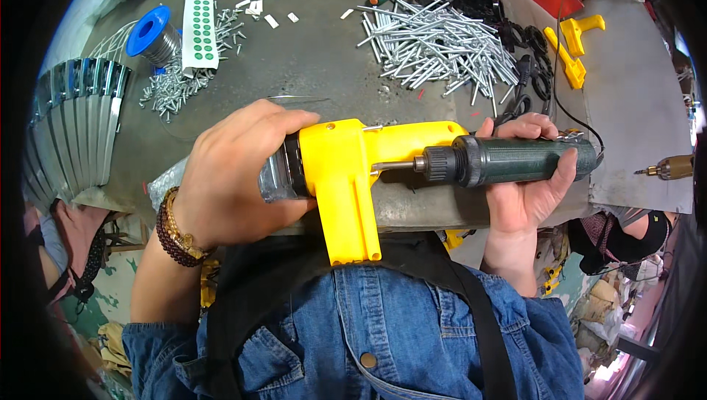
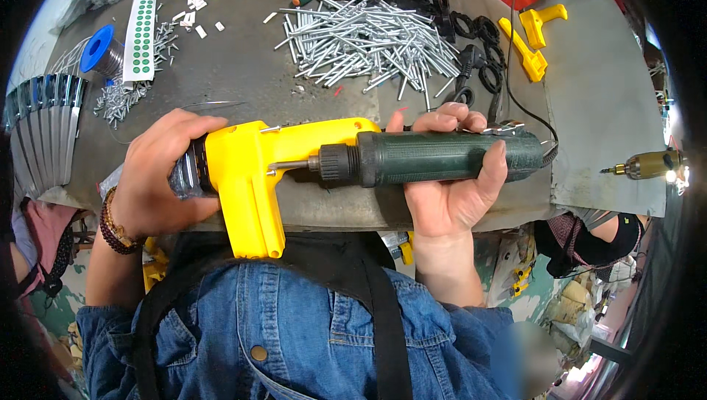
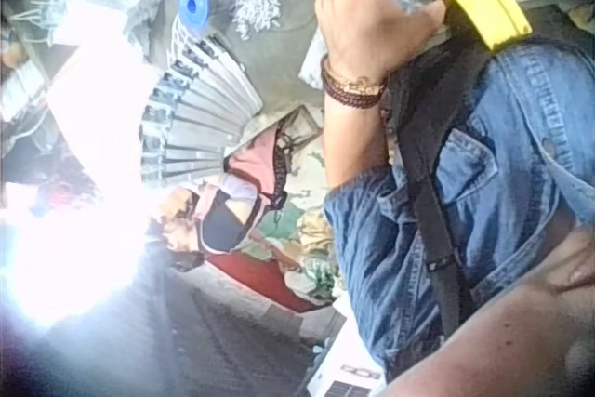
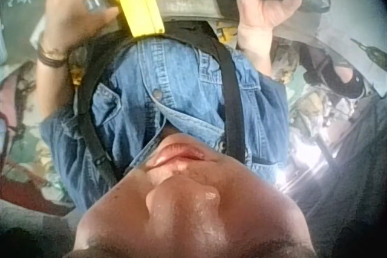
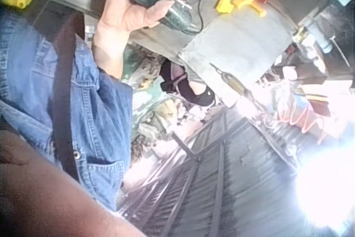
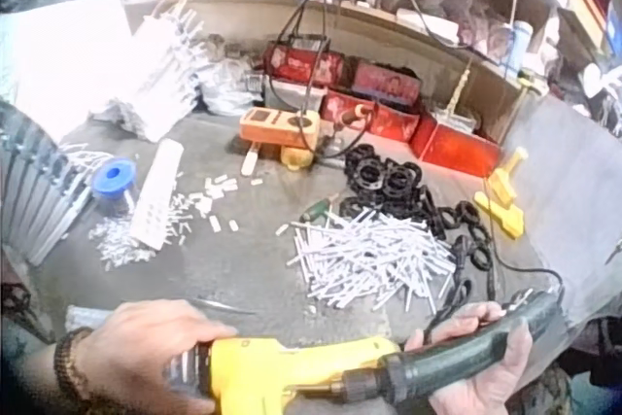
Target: Soldering wires and assembling the internal components of a yellow plastic handheld device.
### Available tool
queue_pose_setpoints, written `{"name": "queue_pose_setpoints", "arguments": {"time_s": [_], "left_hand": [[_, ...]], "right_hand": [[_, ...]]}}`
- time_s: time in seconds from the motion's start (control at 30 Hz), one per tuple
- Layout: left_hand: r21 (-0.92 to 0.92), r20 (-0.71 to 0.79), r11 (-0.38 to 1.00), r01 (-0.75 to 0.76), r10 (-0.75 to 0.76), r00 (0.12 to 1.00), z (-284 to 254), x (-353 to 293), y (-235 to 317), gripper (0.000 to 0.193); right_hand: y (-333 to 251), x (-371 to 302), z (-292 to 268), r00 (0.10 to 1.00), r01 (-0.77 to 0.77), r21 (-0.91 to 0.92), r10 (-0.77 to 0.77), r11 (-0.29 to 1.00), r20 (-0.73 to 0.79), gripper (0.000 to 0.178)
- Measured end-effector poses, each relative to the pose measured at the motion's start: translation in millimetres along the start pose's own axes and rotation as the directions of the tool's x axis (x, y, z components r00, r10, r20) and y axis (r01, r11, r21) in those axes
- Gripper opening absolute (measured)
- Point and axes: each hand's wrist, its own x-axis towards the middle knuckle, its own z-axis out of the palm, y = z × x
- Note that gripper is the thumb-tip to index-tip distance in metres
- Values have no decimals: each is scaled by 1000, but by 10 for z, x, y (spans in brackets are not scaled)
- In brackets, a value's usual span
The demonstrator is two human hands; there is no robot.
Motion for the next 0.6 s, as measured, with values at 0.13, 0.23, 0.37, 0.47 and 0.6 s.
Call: {"name": "queue_pose_setpoints", "arguments": {"time_s": [0.13,0.23,0.37,0.47,0.6], "left_hand": [[40,-1,998,-53,53,999,5,-20,-32,70],[50,37,998,-46,44,998,-5,-21,-39,73],[38,61,999,-39,37,997,-24,-10,-25,76],[22,56,999,-32,31,998,-19,-3,-12,79],[-14,38,999,-47,47,998,-10,18,-7,81]], "right_hand": [[-20,9,-52,997,-58,81,54,995,55,31],[-68,4,-77,997,-27,75,22,997,75,31],[-48,-16,-67,996,-32,80,25,996,89,30],[4,-26,-60,995,-43,76,35,996,97,29],[34,-16,-102,988,-49,65,39,997,149,29]]}}
